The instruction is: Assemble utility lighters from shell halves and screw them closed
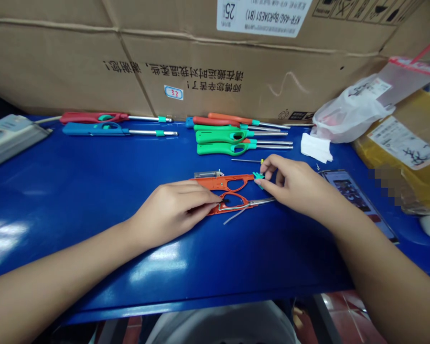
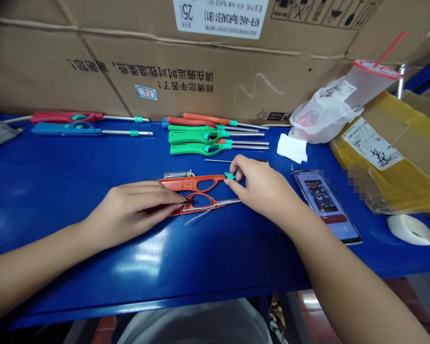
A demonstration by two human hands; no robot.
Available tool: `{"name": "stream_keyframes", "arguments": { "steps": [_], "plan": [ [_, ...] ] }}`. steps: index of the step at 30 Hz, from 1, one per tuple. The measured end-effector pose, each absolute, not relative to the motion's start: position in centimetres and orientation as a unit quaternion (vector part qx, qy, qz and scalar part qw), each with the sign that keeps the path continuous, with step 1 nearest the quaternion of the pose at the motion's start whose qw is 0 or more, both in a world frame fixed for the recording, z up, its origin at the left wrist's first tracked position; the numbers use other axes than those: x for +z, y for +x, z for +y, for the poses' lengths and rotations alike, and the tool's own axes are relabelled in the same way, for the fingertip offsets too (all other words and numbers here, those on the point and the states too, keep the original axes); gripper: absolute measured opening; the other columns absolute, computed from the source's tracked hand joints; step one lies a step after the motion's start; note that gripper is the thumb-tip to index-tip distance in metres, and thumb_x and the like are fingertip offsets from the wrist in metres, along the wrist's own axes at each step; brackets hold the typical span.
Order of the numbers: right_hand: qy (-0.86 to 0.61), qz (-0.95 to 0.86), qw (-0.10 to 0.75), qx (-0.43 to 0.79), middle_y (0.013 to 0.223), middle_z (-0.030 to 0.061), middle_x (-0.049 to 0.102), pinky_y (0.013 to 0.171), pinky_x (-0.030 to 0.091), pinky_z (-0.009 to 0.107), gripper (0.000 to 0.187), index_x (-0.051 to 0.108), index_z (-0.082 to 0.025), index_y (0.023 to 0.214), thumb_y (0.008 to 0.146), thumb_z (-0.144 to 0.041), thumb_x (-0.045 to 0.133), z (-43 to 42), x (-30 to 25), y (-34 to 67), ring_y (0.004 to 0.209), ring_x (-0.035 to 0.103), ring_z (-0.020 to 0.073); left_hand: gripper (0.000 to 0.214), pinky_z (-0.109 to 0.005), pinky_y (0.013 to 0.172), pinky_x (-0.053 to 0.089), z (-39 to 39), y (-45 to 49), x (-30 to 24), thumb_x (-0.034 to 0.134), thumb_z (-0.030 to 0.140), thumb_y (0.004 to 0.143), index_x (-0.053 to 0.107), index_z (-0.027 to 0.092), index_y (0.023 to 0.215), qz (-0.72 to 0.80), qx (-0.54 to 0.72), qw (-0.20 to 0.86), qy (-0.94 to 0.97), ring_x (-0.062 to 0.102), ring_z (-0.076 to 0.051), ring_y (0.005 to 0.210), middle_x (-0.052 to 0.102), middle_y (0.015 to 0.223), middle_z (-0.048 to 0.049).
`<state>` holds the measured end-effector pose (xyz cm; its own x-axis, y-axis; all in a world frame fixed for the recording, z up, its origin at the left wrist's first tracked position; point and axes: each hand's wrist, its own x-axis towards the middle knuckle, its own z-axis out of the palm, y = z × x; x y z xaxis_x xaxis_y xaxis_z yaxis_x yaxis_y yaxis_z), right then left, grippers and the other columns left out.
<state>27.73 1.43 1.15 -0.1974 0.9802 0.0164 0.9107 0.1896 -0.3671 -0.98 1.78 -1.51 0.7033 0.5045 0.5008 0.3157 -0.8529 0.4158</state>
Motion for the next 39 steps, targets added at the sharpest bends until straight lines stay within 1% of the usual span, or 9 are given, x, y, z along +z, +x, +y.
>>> {"name": "stream_keyframes", "arguments": {
  "steps": [4,6,11,16,19,22,26,35,39],
  "plan": [
    [-0.619,-0.769,0.109,0.120,0.090,0.0035,0.071,0.064,0.045,0.030,0.021,0.064,-0.021,0.107,0.089,-0.031,0.065,1.5,0.6,27.8,0.078,0.064,0.0200,0.015,-0.027,0.085,0.060,1.7,-0.9,-1.3,0.067,0.014,0.095,0.077,0.017,0.105,0.228,0.312,0.160,0.908,0.076,-0.016,0.087,0.081,0.094,-0.0043],
    [-0.619,-0.771,0.095,0.113,0.090,0.0043,0.070,0.065,0.047,0.031,0.018,0.065,-0.021,0.106,0.090,-0.028,0.062,1.4,0.6,27.9,0.076,0.064,0.0199,0.017,-0.027,0.086,0.061,1.7,-0.9,-1.3,0.065,0.013,0.095,0.077,0.018,0.107,0.228,0.310,0.165,0.908,0.076,-0.016,0.087,0.081,0.095,-0.0036],
    [-0.604,-0.784,0.100,0.097,0.108,0.0100,0.067,0.070,0.051,0.036,0.021,0.066,-0.019,0.109,0.090,-0.026,0.060,1.3,0.8,28.7,0.072,0.063,0.0184,0.018,-0.027,0.082,0.061,1.7,-0.9,-1.1,0.065,0.011,0.095,0.078,0.019,0.105,0.231,0.318,0.179,0.902,0.075,-0.016,0.088,0.081,0.095,-0.0029],
    [-0.600,-0.758,0.191,0.171,0.076,0.0013,0.067,0.059,0.048,0.031,0.019,0.069,-0.020,0.106,0.089,-0.028,0.066,1.0,1.8,28.1,0.062,0.061,0.0166,0.015,-0.025,0.080,0.060,1.8,-0.7,-1.3,0.069,0.009,0.093,0.079,0.017,0.101,0.243,0.340,0.202,0.886,0.074,-0.015,0.085,0.081,0.091,-0.0036],
    [-0.542,-0.764,0.242,0.252,0.092,0.0030,0.072,0.057,0.050,0.027,0.029,0.068,-0.022,0.116,0.088,-0.029,0.071,0.4,2.2,26.8,0.071,0.065,0.0160,0.016,-0.026,0.080,0.060,1.7,-0.7,-1.4,0.070,0.011,0.092,0.079,0.016,0.104,0.252,0.341,0.203,0.883,0.074,-0.016,0.083,0.080,0.091,-0.0056],
    [-0.480,-0.799,0.229,0.280,0.104,0.0035,0.074,0.072,0.055,0.028,0.023,0.071,-0.022,0.110,0.087,-0.024,0.072,-0.1,1.9,25.6,0.084,0.068,0.0156,0.017,-0.027,0.080,0.060,1.7,-0.8,-1.4,0.070,0.012,0.092,0.079,0.016,0.106,0.255,0.341,0.199,0.883,0.075,-0.017,0.082,0.080,0.091,-0.0065],
    [-0.448,-0.806,0.233,0.309,0.104,0.0039,0.074,0.082,0.056,0.029,0.018,0.073,-0.020,0.105,0.087,-0.017,0.071,-0.3,1.1,24.9,0.086,0.068,0.0144,0.016,-0.027,0.079,0.060,1.7,-0.8,-1.4,0.070,0.014,0.093,0.079,0.016,0.106,0.253,0.339,0.194,0.885,0.076,-0.017,0.083,0.081,0.093,-0.0067],
    [-0.387,-0.825,0.237,0.338,0.102,0.0053,0.073,0.081,0.055,0.026,0.016,0.075,-0.016,0.103,0.087,-0.013,0.072,0.0,0.8,25.0,0.087,0.067,0.0138,0.013,-0.026,0.083,0.058,1.6,-0.8,-1.5,0.072,0.013,0.092,0.077,0.013,0.104,0.234,0.345,0.184,0.890,0.075,-0.015,0.083,0.080,0.092,-0.0055],
    [-0.405,-0.823,0.228,0.326,0.099,0.0027,0.075,0.080,0.054,0.022,0.024,0.074,-0.017,0.111,0.087,-0.016,0.075,-0.2,1.0,24.8,0.085,0.068,0.0121,0.013,-0.025,0.084,0.057,1.5,-0.7,-1.4,0.073,0.013,0.092,0.077,0.012,0.104,0.231,0.351,0.187,0.888,0.075,-0.014,0.084,0.080,0.092,-0.0051]
  ]
}}
